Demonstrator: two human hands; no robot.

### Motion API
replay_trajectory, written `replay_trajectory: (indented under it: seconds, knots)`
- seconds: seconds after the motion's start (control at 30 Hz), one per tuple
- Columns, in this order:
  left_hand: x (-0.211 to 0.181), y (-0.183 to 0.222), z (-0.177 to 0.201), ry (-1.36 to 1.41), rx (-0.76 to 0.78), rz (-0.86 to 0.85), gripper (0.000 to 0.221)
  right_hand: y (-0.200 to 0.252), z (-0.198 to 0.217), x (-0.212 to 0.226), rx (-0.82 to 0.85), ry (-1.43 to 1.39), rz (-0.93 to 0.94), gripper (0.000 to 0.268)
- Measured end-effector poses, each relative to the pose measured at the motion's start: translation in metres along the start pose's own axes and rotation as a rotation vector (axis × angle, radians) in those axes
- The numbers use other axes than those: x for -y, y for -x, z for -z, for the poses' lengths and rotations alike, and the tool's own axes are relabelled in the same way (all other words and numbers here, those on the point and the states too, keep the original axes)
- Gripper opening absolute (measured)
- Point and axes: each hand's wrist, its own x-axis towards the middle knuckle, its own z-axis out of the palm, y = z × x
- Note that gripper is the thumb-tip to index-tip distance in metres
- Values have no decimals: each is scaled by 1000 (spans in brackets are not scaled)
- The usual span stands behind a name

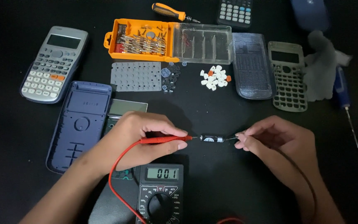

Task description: Testing a small electronic component using a digital multimeter on a repair bench.

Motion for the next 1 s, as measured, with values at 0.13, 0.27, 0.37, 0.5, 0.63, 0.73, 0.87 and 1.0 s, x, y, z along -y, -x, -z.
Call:
replay_trajectory:
  seconds: [0.13, 0.27, 0.37, 0.5, 0.63, 0.73, 0.87, 1.0]
  knots:
    - [-1, 0, 0, -27, -1, -6, 21, 14, -4, 25, -56, -95, -140, 15]
    - [-1, 1, 0, 9, 14, 32, 22, 10, -3, 21, -44, -36, -109, 13]
    - [-1, 1, 0, 12, 4, 13, 22, 6, -2, 16, -20, 2, -130, 13]
    - [0, 1, -1, 19, 3, 8, 21, 8, -3, 14, -8, -1, -62, 13]
    - [0, 1, -2, 37, -7, 35, 21, 6, -4, 13, -31, 72, -79, 14]
    - [0, 2, -2, 7, -3, 17, 21, 4, -3, 4, -11, 2, -8, 14]
    - [0, 2, -1, 9, 7, -5, 21, 7, -3, 9, 11, -84, -14, 16]
    - [-1, 2, -2, 15, 2, 16, 21, 18, -7, 31, -68, -44, -130, 14]
